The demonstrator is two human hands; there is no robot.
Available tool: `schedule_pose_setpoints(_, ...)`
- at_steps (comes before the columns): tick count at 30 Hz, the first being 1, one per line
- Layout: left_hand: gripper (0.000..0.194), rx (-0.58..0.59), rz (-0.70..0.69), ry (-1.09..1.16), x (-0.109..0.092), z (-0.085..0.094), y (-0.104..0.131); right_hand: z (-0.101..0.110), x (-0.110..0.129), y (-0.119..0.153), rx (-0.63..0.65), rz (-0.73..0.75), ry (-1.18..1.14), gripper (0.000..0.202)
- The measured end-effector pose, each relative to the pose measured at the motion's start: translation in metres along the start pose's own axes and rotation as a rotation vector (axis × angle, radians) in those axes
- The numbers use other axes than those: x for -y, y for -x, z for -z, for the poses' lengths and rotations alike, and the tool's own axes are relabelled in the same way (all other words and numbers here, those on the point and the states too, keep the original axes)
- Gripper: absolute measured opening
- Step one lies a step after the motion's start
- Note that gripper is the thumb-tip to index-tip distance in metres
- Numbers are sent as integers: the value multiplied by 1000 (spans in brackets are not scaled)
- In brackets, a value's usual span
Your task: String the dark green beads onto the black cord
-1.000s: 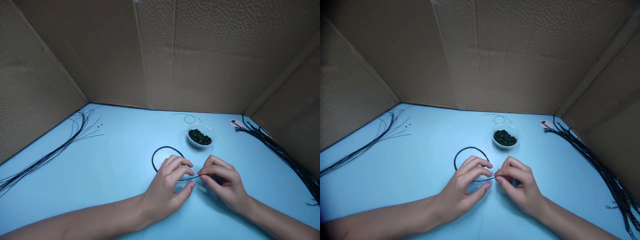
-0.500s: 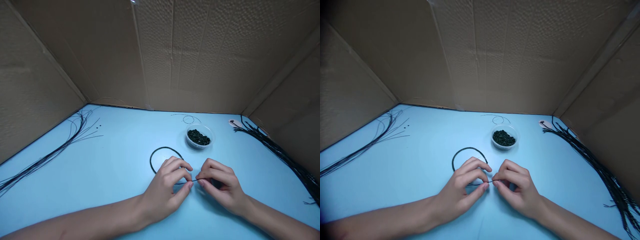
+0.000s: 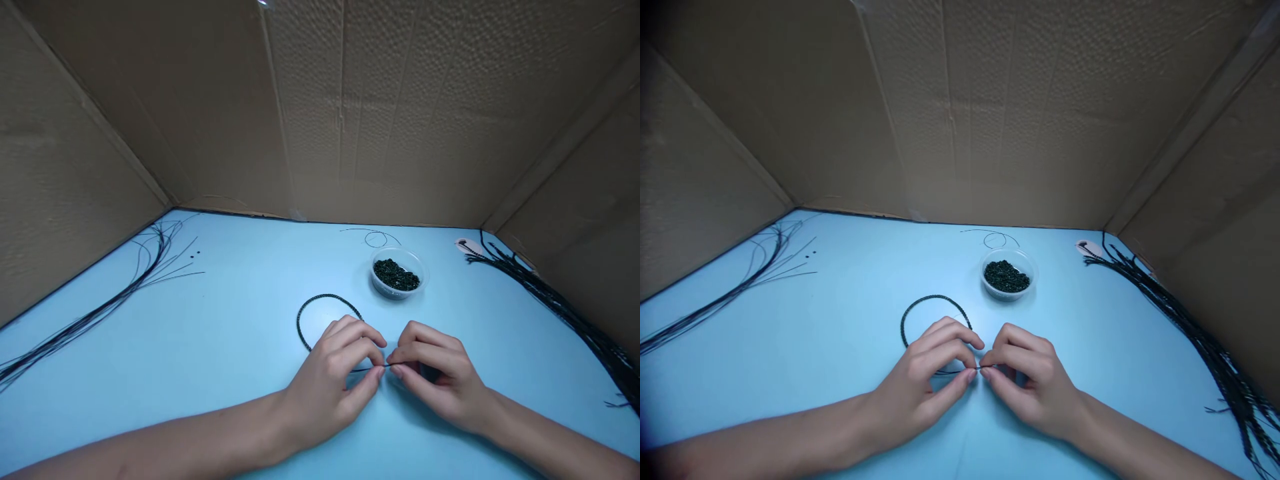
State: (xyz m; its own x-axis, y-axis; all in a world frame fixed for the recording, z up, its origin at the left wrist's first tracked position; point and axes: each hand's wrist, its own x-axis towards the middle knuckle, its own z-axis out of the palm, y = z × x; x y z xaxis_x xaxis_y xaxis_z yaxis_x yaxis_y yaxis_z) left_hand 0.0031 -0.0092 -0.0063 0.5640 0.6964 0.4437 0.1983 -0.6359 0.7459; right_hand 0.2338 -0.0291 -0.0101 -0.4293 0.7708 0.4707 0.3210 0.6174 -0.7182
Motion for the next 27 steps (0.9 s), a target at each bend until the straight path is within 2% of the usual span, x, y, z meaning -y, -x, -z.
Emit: schedule_pose_setpoints(27,14,11,24,-5,1,-1,1,-1,0,-1,11,-29,10,13)
